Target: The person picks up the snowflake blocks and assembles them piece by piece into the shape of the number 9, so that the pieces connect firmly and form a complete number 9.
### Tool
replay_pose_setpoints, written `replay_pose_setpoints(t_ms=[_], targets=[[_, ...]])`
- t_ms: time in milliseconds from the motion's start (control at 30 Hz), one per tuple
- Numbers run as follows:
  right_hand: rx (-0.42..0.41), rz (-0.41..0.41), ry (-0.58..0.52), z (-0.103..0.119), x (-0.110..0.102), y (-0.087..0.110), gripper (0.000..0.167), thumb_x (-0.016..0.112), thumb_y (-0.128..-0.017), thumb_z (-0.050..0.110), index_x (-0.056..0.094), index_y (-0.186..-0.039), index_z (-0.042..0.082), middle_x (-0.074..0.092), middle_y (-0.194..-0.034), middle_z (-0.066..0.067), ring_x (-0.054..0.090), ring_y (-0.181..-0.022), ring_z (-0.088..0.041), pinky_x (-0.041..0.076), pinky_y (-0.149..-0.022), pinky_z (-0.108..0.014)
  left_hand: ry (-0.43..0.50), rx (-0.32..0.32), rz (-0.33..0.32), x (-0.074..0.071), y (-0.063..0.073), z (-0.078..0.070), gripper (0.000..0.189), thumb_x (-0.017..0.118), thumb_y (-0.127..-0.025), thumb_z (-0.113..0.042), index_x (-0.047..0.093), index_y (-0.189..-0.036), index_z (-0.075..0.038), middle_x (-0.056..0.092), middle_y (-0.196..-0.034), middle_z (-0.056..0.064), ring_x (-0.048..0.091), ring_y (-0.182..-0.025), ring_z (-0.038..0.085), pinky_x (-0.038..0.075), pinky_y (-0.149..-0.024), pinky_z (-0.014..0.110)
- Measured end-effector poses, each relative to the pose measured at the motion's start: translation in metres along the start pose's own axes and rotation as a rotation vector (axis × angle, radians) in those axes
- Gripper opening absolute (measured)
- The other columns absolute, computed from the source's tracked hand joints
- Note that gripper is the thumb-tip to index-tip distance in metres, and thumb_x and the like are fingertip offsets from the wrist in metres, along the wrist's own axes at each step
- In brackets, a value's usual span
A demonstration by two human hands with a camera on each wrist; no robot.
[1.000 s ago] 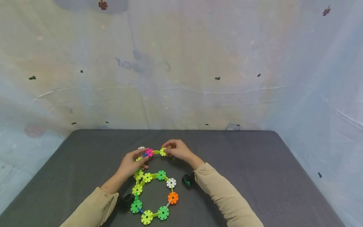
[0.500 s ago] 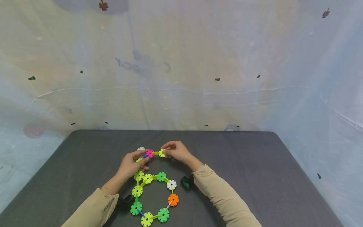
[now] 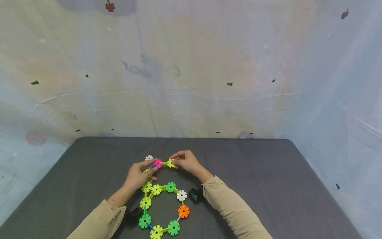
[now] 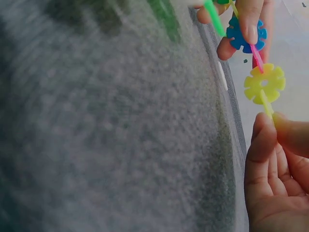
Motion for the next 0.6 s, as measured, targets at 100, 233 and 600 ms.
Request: replay_pose_setpoints(t_ms=[100, 233, 600], targets=[[-0.005, -0.023, -0.008, -0.0018, 0.0012, 0.0004, 0.024, 0.061, -0.091, 0.001, 0.065, -0.112, -0.011, 0.068, -0.094, -0.027, 0.065, -0.078, -0.036, 0.058, -0.070, -0.041, 0.012, -0.003, -0.003, 0.0002, 0.0001, 0.0019, 0.041, 0.067, -0.089, -0.006, 0.061, -0.130, -0.008, 0.058, -0.125, 0.029, 0.070, -0.058, 0.020, 0.056, -0.055, 0.028], [0.006, -0.047, -0.006, -0.0055, 0.0026, 0.0018, 0.023, 0.062, -0.092, 0.003, 0.067, -0.111, -0.007, 0.070, -0.093, -0.022, 0.064, -0.069, -0.017, 0.057, -0.067, -0.033, 0.025, -0.005, 0.000, 0.0016, 0.0007, 0.0034, 0.041, 0.067, -0.089, -0.006, 0.061, -0.130, -0.007, 0.058, -0.125, 0.030, 0.070, -0.058, 0.020, 0.057, -0.054, 0.027], [0.029, -0.078, -0.009, -0.0040, 0.0052, 0.0011, 0.020, 0.062, -0.090, 0.003, 0.069, -0.107, -0.006, 0.070, -0.088, -0.017, 0.061, -0.064, -0.010, 0.056, -0.064, -0.029, 0.056, -0.028, -0.004, 0.0031, 0.0017, 0.0045, 0.042, 0.066, -0.089, -0.004, 0.060, -0.130, -0.004, 0.059, -0.125, 0.028, 0.071, -0.063, 0.023, 0.058, -0.057, 0.030]])
Point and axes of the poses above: each hand's wrist, its own y-axis away from the middle knuckle, its own x-axis out of the palm, z = x × y, the point moved 3 cm from there along -y, towards the middle knuckle
